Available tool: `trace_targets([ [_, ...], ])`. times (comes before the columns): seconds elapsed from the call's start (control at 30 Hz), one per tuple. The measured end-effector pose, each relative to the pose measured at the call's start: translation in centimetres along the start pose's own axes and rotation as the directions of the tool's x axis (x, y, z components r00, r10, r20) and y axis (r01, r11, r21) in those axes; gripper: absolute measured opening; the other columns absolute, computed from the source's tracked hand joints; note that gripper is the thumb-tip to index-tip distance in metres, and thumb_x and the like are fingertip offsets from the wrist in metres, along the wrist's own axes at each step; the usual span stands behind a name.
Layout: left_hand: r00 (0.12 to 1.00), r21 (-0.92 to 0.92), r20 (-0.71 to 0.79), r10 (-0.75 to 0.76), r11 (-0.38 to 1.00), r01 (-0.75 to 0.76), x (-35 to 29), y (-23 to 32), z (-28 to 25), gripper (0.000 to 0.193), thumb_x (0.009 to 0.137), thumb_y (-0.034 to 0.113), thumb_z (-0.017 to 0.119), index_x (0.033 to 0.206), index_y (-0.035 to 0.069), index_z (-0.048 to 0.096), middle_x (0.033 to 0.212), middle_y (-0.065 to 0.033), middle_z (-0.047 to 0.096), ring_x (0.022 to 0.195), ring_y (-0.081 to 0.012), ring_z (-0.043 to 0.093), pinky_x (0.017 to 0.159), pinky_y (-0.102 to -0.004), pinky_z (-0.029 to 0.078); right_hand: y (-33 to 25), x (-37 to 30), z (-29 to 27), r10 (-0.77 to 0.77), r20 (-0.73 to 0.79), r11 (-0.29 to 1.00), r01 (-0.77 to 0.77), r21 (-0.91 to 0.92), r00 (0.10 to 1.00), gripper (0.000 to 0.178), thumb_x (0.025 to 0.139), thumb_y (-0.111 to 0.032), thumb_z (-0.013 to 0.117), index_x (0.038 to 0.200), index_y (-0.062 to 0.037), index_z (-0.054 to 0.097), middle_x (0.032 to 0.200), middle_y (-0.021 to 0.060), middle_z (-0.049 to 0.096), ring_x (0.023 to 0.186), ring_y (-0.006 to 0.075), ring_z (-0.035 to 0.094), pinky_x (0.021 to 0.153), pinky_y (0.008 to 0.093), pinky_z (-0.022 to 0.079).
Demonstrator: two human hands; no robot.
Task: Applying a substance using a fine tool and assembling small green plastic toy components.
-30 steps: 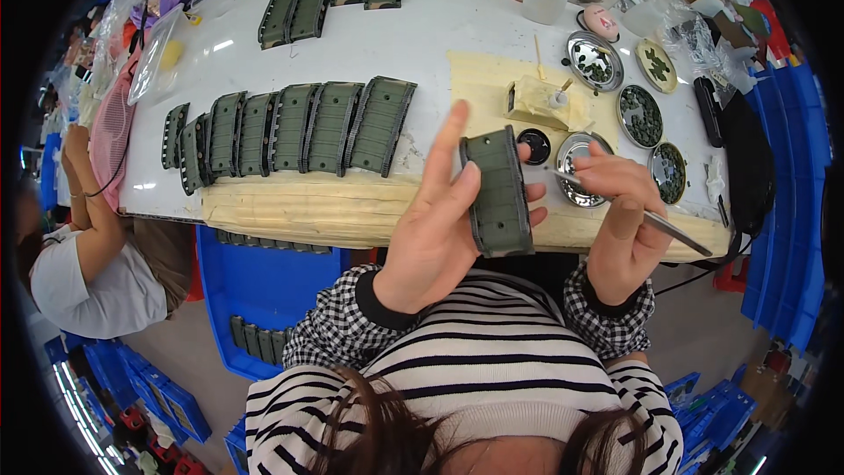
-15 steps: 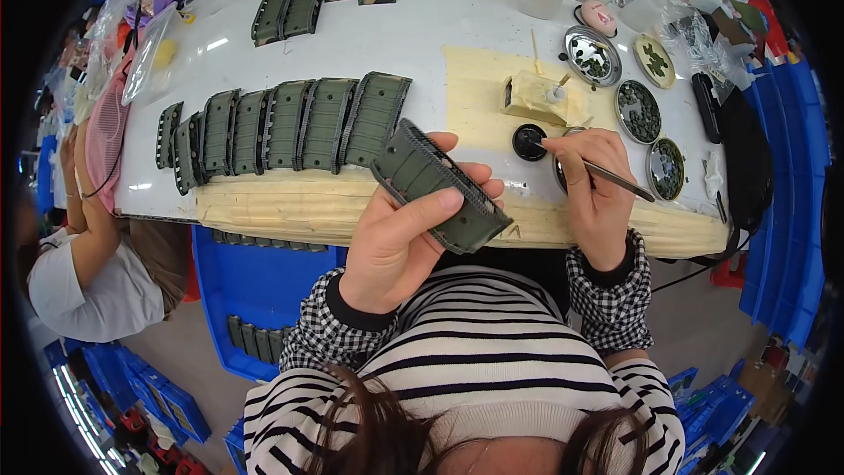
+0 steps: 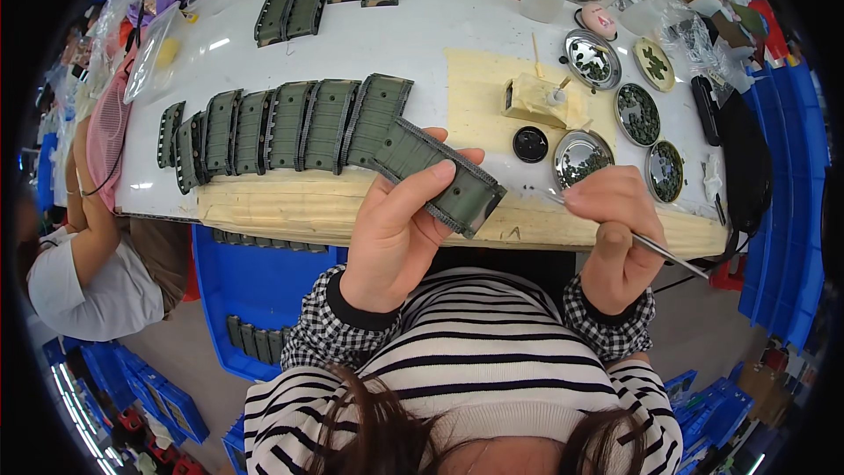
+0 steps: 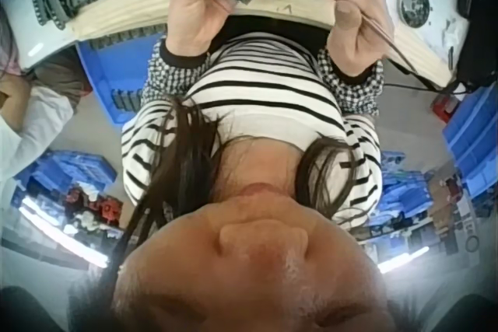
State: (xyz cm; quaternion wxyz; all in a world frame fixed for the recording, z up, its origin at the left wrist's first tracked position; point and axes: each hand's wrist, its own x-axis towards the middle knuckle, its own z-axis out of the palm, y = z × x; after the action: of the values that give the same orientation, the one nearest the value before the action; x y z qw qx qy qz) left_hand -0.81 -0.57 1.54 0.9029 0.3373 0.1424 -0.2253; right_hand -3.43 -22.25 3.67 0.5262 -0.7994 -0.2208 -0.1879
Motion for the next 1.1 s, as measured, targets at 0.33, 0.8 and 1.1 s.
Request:
trace_targets([
  [0.33, 0.999, -0.055, 0.002, -0.037, 0.998, 0.037, 0.4, -0.6, 0.0, 0.033, 0.093, 0.009, 0.057, 0.125, 0.004, 0.05, 0.118, -0.0171, 0.062, 0.107, -0.0217, 0.063, 0.089, -0.0354, 0.055, -0.3, -0.4, 1.8, 0.055, 0.072, 0.987, -0.065, 0.144, 0.996, 0.017, 0.094, -0.005, 0.057, 0.106, 0.0035, 0.066, 0.101, 0.0172, 0.066, 0.098, 0.026, 0.067, 0.083, 0.031, 0.052],
  [0.8, 1.0, -0.049, 0.012, -0.028, 0.998, 0.029, 0.5, -0.7, -0.1, 0.031, 0.093, 0.009, 0.057, 0.123, 0.004, 0.051, 0.117, -0.0163, 0.063, 0.106, -0.0216, 0.064, 0.09, -0.0353, 0.055, 0.0, -0.5, 1.9, 0.066, 0.072, 0.99, -0.074, 0.118, 0.995, 0.018, 0.093, -0.007, 0.059, 0.105, 0.0039, 0.066, 0.102, 0.0171, 0.066, 0.094, 0.0247, 0.067, 0.081, 0.0305, 0.053],
  [1.1, 1.0, -0.023, -0.006, -0.021, 1.0, 0.02, 0.6, -0.9, -0.1, 0.032, 0.092, 0.009, 0.057, 0.123, 0.004, 0.051, 0.116, -0.0155, 0.063, 0.106, -0.0212, 0.063, 0.091, -0.0355, 0.054, -0.3, -0.4, 2.0, 0.029, 0.097, 0.999, -0.031, 0.022, 0.995, 0.017, 0.089, -0.003, 0.062, 0.104, 0.0033, 0.066, 0.102, 0.017, 0.068, 0.093, 0.0268, 0.068, 0.079, 0.0315, 0.054],
])
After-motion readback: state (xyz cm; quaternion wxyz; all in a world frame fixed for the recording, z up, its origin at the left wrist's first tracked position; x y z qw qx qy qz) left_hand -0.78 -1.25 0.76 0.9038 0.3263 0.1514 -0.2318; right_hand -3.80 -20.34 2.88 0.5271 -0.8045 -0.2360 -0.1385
